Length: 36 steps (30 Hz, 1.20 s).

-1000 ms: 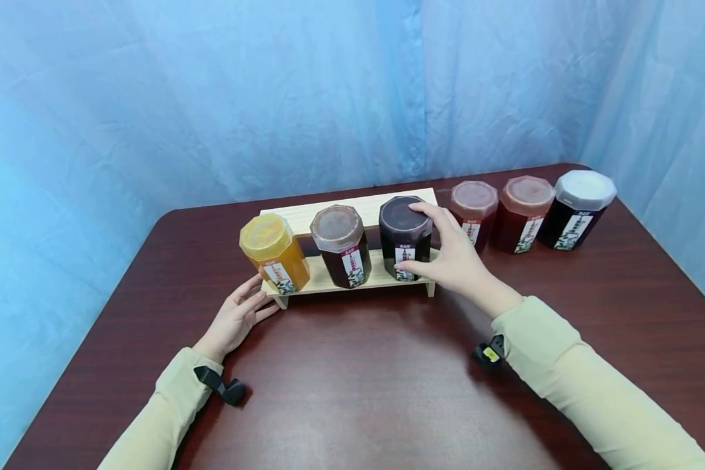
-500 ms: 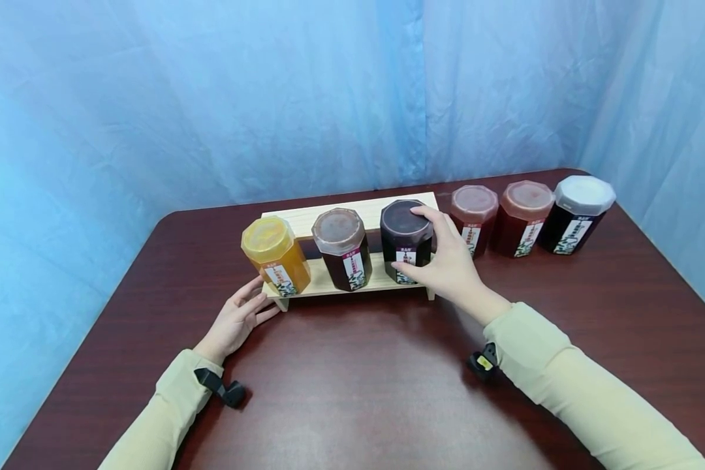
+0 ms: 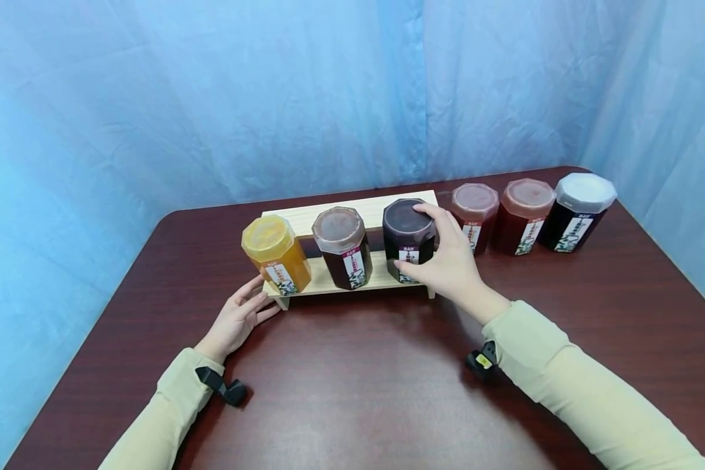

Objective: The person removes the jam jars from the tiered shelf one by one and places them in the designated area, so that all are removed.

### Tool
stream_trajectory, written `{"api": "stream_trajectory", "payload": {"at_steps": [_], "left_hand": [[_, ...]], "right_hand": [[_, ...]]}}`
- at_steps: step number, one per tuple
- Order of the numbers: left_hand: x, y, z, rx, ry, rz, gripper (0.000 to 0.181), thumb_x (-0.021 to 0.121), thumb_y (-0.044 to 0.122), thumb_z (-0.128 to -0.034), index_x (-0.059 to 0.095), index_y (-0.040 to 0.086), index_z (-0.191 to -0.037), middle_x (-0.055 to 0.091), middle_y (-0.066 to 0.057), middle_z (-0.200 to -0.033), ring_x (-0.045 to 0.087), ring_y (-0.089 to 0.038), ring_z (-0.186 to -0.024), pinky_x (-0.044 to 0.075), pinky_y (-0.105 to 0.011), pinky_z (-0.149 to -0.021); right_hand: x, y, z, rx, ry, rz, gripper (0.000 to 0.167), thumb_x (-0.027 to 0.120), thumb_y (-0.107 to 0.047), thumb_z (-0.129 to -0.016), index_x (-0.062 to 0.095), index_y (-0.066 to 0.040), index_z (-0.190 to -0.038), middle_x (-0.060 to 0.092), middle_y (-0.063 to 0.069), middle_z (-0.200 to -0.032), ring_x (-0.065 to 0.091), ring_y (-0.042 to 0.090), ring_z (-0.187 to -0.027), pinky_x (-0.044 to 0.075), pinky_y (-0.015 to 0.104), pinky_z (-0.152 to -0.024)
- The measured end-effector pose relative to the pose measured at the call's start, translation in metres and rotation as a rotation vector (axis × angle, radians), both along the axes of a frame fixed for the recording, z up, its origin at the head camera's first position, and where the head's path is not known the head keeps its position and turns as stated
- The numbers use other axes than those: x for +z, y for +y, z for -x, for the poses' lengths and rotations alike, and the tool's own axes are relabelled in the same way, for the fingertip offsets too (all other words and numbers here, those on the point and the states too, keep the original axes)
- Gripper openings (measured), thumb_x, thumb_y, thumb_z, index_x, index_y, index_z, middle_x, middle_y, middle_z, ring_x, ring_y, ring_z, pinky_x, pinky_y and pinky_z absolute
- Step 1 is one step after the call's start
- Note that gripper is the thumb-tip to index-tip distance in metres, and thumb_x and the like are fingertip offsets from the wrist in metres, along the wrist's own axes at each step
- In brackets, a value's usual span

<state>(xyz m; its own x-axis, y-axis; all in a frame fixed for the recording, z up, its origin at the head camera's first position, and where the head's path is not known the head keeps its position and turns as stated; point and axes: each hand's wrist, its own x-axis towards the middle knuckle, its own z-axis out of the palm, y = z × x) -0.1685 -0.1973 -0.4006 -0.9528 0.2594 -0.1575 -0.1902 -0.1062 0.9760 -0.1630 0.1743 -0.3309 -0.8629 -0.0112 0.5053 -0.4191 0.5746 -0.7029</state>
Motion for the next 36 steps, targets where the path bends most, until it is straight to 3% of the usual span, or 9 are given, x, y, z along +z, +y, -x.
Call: {"api": "stream_trajectory", "payload": {"at_steps": [4,10,13,19,27,36], "left_hand": [[0.000,0.000,0.000,0.001,-0.002,-0.007,0.055,0.043,0.009,-0.1006,0.021,0.008,-0.151,0.029,-0.017,-0.149,0.052,-0.014,-0.118,0.043,-0.044,-0.102],[0.001,0.000,0.000,0.005,0.000,-0.013,0.055,0.043,0.008,-0.1005,0.021,0.008,-0.151,0.029,-0.017,-0.149,0.052,-0.013,-0.116,0.044,-0.043,-0.101],[0.001,0.000,0.000,0.003,0.001,-0.016,0.055,0.043,0.008,-0.1005,0.021,0.008,-0.151,0.029,-0.018,-0.149,0.053,-0.012,-0.116,0.044,-0.043,-0.101],[0.001,0.000,0.000,0.004,-0.005,-0.023,0.055,0.043,0.008,-0.1004,0.021,0.008,-0.151,0.029,-0.018,-0.149,0.052,-0.013,-0.117,0.045,-0.042,-0.101],[0.000,-0.001,-0.001,-0.001,-0.002,-0.029,0.055,0.043,0.008,-0.1002,0.021,0.008,-0.151,0.029,-0.018,-0.148,0.051,-0.013,-0.118,0.044,-0.042,-0.102],[-0.001,-0.001,0.000,-0.003,-0.003,-0.031,0.055,0.044,0.008,-0.1002,0.021,0.008,-0.151,0.029,-0.018,-0.149,0.053,-0.012,-0.115,0.042,-0.044,-0.103]], "right_hand": [[0.001,0.002,-0.002,-0.007,0.017,-0.002,0.083,0.085,-0.008,-0.061,0.045,-0.012,-0.133,0.054,0.015,-0.122,0.050,0.016,-0.088,0.040,0.013,-0.063],[0.002,0.009,-0.005,-0.007,0.040,0.012,0.083,0.085,-0.003,-0.058,0.047,-0.009,-0.131,0.055,0.016,-0.123,0.053,0.024,-0.103,0.034,0.010,-0.082],[0.001,0.014,-0.007,-0.010,0.041,0.009,0.084,0.085,-0.002,-0.057,0.047,-0.009,-0.132,0.055,0.015,-0.124,0.052,0.019,-0.104,0.034,0.009,-0.084],[0.000,0.029,-0.015,-0.002,0.037,0.011,0.089,0.087,0.000,-0.056,0.046,-0.012,-0.134,0.054,0.012,-0.123,0.046,-0.007,-0.098,0.037,0.005,-0.078],[0.005,0.054,-0.028,-0.031,-0.005,-0.015,0.092,0.086,0.002,-0.055,0.045,-0.011,-0.136,0.051,0.009,-0.118,0.047,-0.008,-0.089,0.040,0.001,-0.066],[0.008,0.088,-0.043,-0.089,-0.061,-0.045,0.097,0.087,0.003,-0.054,0.044,-0.016,-0.139,0.042,-0.027,-0.112,0.045,-0.011,-0.092,0.036,-0.001,-0.068]]}}
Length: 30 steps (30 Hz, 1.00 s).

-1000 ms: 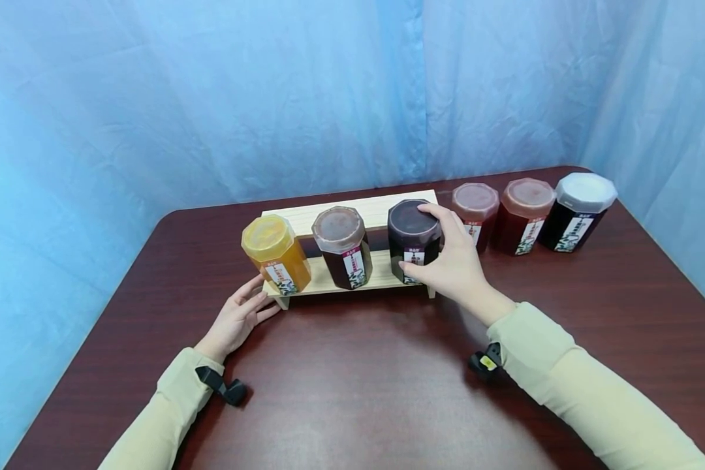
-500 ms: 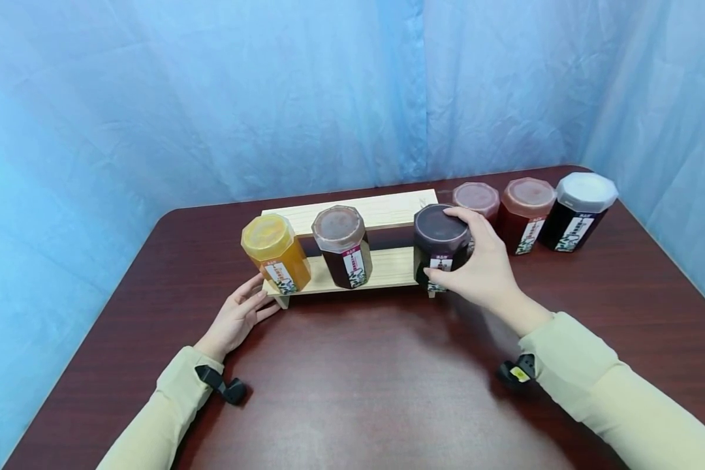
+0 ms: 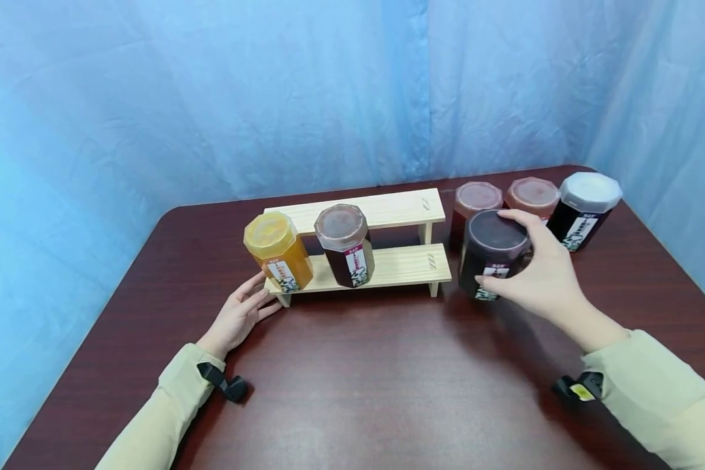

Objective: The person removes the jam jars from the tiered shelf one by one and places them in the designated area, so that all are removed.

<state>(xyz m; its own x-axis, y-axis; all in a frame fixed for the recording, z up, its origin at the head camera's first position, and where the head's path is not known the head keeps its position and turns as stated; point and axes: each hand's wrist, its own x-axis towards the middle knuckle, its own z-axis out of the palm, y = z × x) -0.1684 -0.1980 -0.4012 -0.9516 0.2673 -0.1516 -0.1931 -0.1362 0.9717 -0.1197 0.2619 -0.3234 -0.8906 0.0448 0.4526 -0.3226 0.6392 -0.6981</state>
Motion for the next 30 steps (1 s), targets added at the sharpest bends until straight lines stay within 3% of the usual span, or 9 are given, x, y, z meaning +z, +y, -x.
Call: {"api": "stream_trajectory", "payload": {"at_steps": [7,12,14,16,19,20,23,27,30], "left_hand": [[0.001,0.001,0.001,-0.004,-0.015,0.000,0.056,0.044,0.008,-0.1002,0.021,0.008,-0.151,0.029,-0.018,-0.149,0.050,-0.016,-0.120,0.041,-0.045,-0.104],[0.002,0.002,0.000,-0.009,-0.019,0.001,0.056,0.044,0.008,-0.1002,0.021,0.008,-0.151,0.028,-0.018,-0.150,0.047,-0.021,-0.124,0.040,-0.046,-0.104],[0.002,0.002,0.000,-0.009,-0.020,0.000,0.056,0.044,0.008,-0.1002,0.020,0.008,-0.151,0.028,-0.018,-0.150,0.047,-0.020,-0.124,0.040,-0.046,-0.104],[0.002,0.002,0.000,-0.006,-0.019,0.002,0.056,0.044,0.008,-0.1003,0.021,0.008,-0.151,0.028,-0.018,-0.150,0.048,-0.019,-0.122,0.041,-0.045,-0.104],[0.001,0.001,0.000,-0.001,-0.012,0.010,0.056,0.043,0.009,-0.1005,0.020,0.008,-0.151,0.028,-0.018,-0.150,0.050,-0.017,-0.120,0.042,-0.044,-0.103],[0.001,0.001,0.000,0.003,-0.010,0.013,0.055,0.044,0.009,-0.1005,0.021,0.008,-0.151,0.028,-0.018,-0.149,0.050,-0.017,-0.119,0.042,-0.044,-0.103],[0.001,0.000,-0.001,0.006,-0.002,0.019,0.055,0.043,0.009,-0.1006,0.021,0.008,-0.151,0.029,-0.019,-0.149,0.052,-0.014,-0.117,0.042,-0.044,-0.103],[0.001,0.000,-0.001,0.007,0.000,0.014,0.055,0.043,0.009,-0.1005,0.022,0.009,-0.151,0.030,-0.018,-0.148,0.054,-0.011,-0.114,0.042,-0.044,-0.103],[0.002,0.000,0.000,0.003,0.000,0.011,0.055,0.044,0.009,-0.1004,0.021,0.009,-0.151,0.030,-0.018,-0.149,0.052,-0.014,-0.117,0.041,-0.045,-0.103]], "right_hand": [[-0.008,0.030,-0.013,-0.056,-0.071,-0.079,0.098,0.089,-0.004,-0.056,0.042,-0.020,-0.141,0.039,-0.029,-0.111,0.040,-0.017,-0.089,0.033,-0.002,-0.065],[-0.014,0.053,-0.019,-0.120,-0.103,-0.148,0.101,0.088,-0.003,-0.055,0.039,-0.014,-0.142,0.049,0.009,-0.119,0.033,-0.020,-0.086,0.029,-0.004,-0.060],[-0.017,0.061,-0.021,-0.141,-0.125,-0.171,0.102,0.087,-0.002,-0.056,0.036,-0.010,-0.143,0.046,0.024,-0.123,0.043,-0.006,-0.094,0.026,-0.004,-0.059],[-0.020,0.068,-0.022,-0.159,-0.150,-0.182,0.102,0.087,-0.001,-0.057,0.034,-0.006,-0.144,0.043,0.028,-0.125,0.048,0.015,-0.100,0.025,-0.004,-0.057],[-0.023,0.077,-0.023,-0.183,-0.177,-0.179,0.101,0.086,0.000,-0.059,0.031,-0.004,-0.144,0.041,0.031,-0.126,0.048,0.015,-0.096,0.025,-0.004,-0.054],[-0.024,0.080,-0.022,-0.190,-0.180,-0.175,0.101,0.086,0.000,-0.059,0.032,-0.004,-0.144,0.041,0.031,-0.125,0.045,0.003,-0.092,0.025,-0.003,-0.054],[-0.026,0.090,-0.019,-0.199,-0.176,-0.153,0.100,0.085,0.002,-0.060,0.032,-0.005,-0.144,0.040,0.029,-0.125,0.025,-0.020,-0.083,0.027,-0.004,-0.055],[-0.030,0.101,-0.015,-0.209,-0.156,-0.128,0.099,0.083,0.005,-0.060,0.033,-0.008,-0.145,0.040,-0.016,-0.116,0.027,-0.020,-0.085,0.027,-0.004,-0.060],[-0.045,0.120,-0.006,-0.224,-0.134,-0.112,0.100,0.083,0.005,-0.059,0.036,-0.015,-0.145,0.031,-0.031,-0.110,0.029,-0.019,-0.088,0.026,-0.003,-0.063]]}}
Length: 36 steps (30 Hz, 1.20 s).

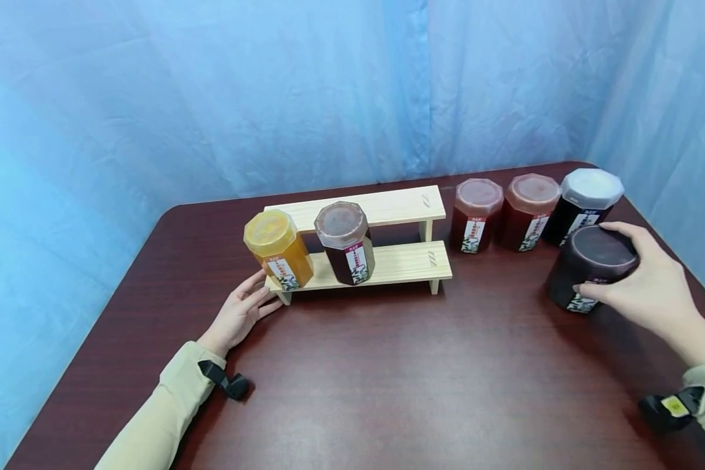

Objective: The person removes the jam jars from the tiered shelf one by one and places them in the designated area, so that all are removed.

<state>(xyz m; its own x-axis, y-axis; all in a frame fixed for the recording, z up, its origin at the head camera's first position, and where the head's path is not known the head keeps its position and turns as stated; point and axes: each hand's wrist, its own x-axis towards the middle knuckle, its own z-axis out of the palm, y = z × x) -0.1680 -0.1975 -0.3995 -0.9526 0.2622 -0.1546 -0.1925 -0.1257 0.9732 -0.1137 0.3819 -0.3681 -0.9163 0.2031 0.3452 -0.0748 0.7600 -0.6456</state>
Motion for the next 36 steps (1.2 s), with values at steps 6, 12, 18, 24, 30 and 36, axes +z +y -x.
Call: {"api": "stream_trajectory", "payload": {"at_steps": [6,12,18,24,30,36], "left_hand": [[0.000,0.001,0.001,0.002,-0.007,-0.012,0.056,0.044,0.008,-0.1003,0.021,0.009,-0.151,0.029,-0.018,-0.149,0.050,-0.018,-0.120,0.041,-0.045,-0.103],[-0.001,0.001,0.000,-0.011,0.001,-0.007,0.055,0.043,0.009,-0.1005,0.021,0.009,-0.151,0.028,-0.017,-0.149,0.050,-0.016,-0.120,0.042,-0.044,-0.103],[-0.001,0.001,0.001,-0.015,0.009,-0.009,0.055,0.043,0.008,-0.1006,0.020,0.008,-0.151,0.028,-0.017,-0.150,0.052,-0.013,-0.117,0.043,-0.043,-0.103],[0.000,0.001,0.002,-0.011,0.007,-0.014,0.056,0.044,0.008,-0.1003,0.020,0.008,-0.151,0.028,-0.018,-0.150,0.050,-0.016,-0.119,0.041,-0.045,-0.104],[-0.002,0.000,0.002,-0.008,0.002,-0.005,0.056,0.042,0.007,-0.1006,0.020,0.008,-0.151,0.027,-0.017,-0.151,0.047,-0.020,-0.124,0.041,-0.045,-0.103],[-0.003,-0.001,0.001,-0.005,0.006,-0.004,0.056,0.044,0.009,-0.1004,0.020,0.007,-0.151,0.026,-0.018,-0.151,0.044,-0.025,-0.128,0.042,-0.044,-0.103]], "right_hand": [[-0.056,0.069,0.038,-0.035,0.082,0.011,0.107,0.090,-0.003,-0.053,0.040,-0.037,-0.141,0.036,-0.029,-0.118,0.035,-0.017,-0.093,0.026,-0.001,-0.071],[-0.068,0.090,0.049,-0.044,0.093,0.028,0.107,0.091,-0.003,-0.052,0.040,-0.036,-0.141,0.037,-0.029,-0.118,0.036,-0.015,-0.094,0.027,0.000,-0.071],[-0.066,0.095,0.055,-0.008,0.121,0.049,0.107,0.090,0.002,-0.051,0.043,-0.032,-0.141,0.038,-0.027,-0.118,0.038,-0.014,-0.095,0.028,-0.001,-0.069],[-0.065,0.106,0.067,0.060,0.132,0.012,0.109,0.088,0.007,-0.050,0.042,-0.028,-0.142,0.036,-0.028,-0.117,0.038,-0.013,-0.094,0.033,-0.001,-0.064],[-0.068,0.118,0.077,0.145,0.118,0.015,0.112,0.086,0.014,-0.047,0.041,-0.023,-0.143,0.038,-0.027,-0.115,0.043,-0.014,-0.089,0.041,0.002,-0.054],[-0.068,0.123,0.082,0.169,0.062,-0.038,0.111,0.083,0.014,-0.055,0.034,-0.026,-0.146,0.035,-0.029,-0.111,0.044,-0.019,-0.076,0.044,0.009,-0.045]]}}
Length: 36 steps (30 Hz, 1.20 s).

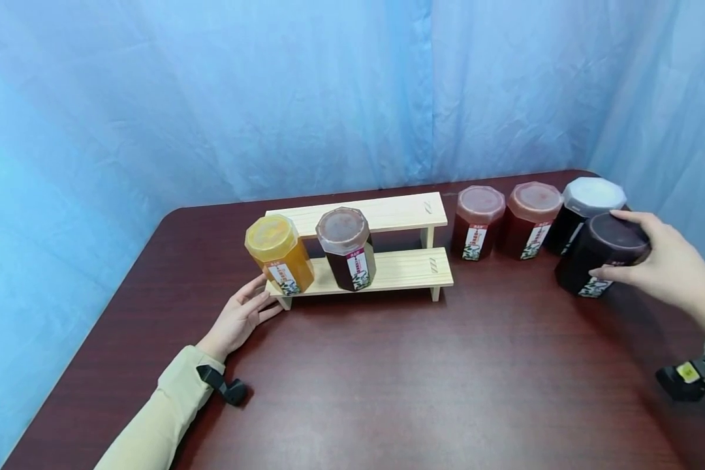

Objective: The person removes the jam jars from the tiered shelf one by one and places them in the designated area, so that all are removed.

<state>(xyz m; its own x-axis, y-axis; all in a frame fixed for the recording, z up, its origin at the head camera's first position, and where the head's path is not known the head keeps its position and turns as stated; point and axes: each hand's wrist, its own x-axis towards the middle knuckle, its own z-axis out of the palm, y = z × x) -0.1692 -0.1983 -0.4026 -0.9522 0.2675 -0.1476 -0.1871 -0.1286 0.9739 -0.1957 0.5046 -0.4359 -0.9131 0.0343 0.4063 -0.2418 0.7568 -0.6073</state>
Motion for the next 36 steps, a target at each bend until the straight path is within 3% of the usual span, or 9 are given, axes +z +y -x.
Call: {"api": "stream_trajectory", "payload": {"at_steps": [10,14,17,19,21,25,28,32,36], "left_hand": [[-0.001,0.001,0.002,-0.005,0.014,0.015,0.057,0.044,0.011,-0.1004,0.019,0.006,-0.151,0.027,-0.020,-0.150,0.045,-0.024,-0.126,0.042,-0.045,-0.103],[-0.001,0.001,0.001,0.004,0.000,0.007,0.056,0.043,0.009,-0.1004,0.020,0.007,-0.151,0.028,-0.019,-0.150,0.041,-0.029,-0.130,0.042,-0.045,-0.103],[0.000,0.001,0.000,0.006,-0.010,0.001,0.055,0.042,0.008,-0.1006,0.020,0.007,-0.151,0.028,-0.018,-0.150,0.041,-0.028,-0.130,0.042,-0.044,-0.103],[0.000,0.000,0.000,0.000,-0.008,0.000,0.055,0.042,0.009,-0.1007,0.020,0.007,-0.151,0.027,-0.018,-0.150,0.041,-0.026,-0.129,0.042,-0.044,-0.103],[-0.001,0.000,0.001,-0.002,-0.006,-0.001,0.056,0.043,0.009,-0.1006,0.020,0.007,-0.151,0.027,-0.018,-0.150,0.043,-0.025,-0.128,0.043,-0.044,-0.103],[-0.001,0.001,0.001,-0.004,-0.004,-0.005,0.056,0.044,0.010,-0.1004,0.020,0.007,-0.151,0.028,-0.019,-0.150,0.044,-0.025,-0.128,0.044,-0.043,-0.102],[-0.001,0.001,0.000,-0.001,-0.009,-0.007,0.055,0.043,0.009,-0.1005,0.020,0.007,-0.151,0.028,-0.018,-0.149,0.041,-0.027,-0.130,0.044,-0.043,-0.102],[0.000,0.001,0.000,0.002,-0.011,-0.009,0.055,0.043,0.008,-0.1005,0.020,0.007,-0.151,0.028,-0.018,-0.150,0.036,-0.032,-0.133,0.043,-0.044,-0.103],[0.001,0.001,0.000,0.002,-0.012,-0.011,0.056,0.043,0.008,-0.1005,0.020,0.007,-0.151,0.027,-0.018,-0.150,0.035,-0.033,-0.134,0.042,-0.044,-0.103]], "right_hand": [[0.002,0.005,0.007,-0.003,-0.045,-0.019,0.111,0.084,0.009,-0.060,0.029,-0.032,-0.147,0.034,-0.028,-0.108,0.052,-0.010,-0.061,0.045,0.014,-0.043],[0.018,-0.014,-0.003,0.017,-0.045,0.001,0.111,0.083,0.012,-0.058,0.030,-0.031,-0.146,0.036,-0.025,-0.106,0.053,-0.009,-0.058,0.045,0.014,-0.044],[0.041,-0.039,-0.016,0.032,-0.057,-0.008,0.105,0.082,0.013,-0.059,0.032,-0.016,-0.147,0.044,-0.002,-0.114,0.050,-0.013,-0.059,0.043,0.013,-0.043],[0.045,-0.045,-0.018,0.026,-0.044,-0.008,0.105,0.082,0.015,-0.057,0.034,-0.015,-0.146,0.044,-0.002,-0.115,0.048,-0.016,-0.059,0.042,0.012,-0.042],[0.040,-0.038,-0.015,0.032,-0.035,-0.004,0.105,0.080,0.017,-0.056,0.035,-0.015,-0.145,0.044,-0.003,-0.116,0.049,-0.016,-0.060,0.043,0.011,-0.043],[0.014,-0.011,-0.003,0.028,-0.029,0.006,0.111,0.082,0.016,-0.054,0.035,-0.030,-0.144,0.036,-0.027,-0.111,0.052,-0.012,-0.061,0.045,0.013,-0.044],[0.032,-0.032,-0.014,0.020,-0.058,0.007,0.106,0.083,0.014,-0.056,0.036,-0.021,-0.144,0.040,-0.014,-0.113,0.051,-0.012,-0.060,0.044,0.010,-0.045],[0.075,-0.080,-0.039,0.017,-0.080,-0.011,0.097,0.077,0.017,-0.060,0.034,-0.008,-0.143,0.039,0.002,-0.108,0.046,-0.015,-0.060,0.041,0.008,-0.046],[0.090,-0.092,-0.046,0.027,-0.063,-0.085,0.093,0.077,0.019,-0.057,0.034,0.004,-0.139,0.044,0.019,-0.107,0.042,-0.016,-0.057,0.038,0.009,-0.043]]}}
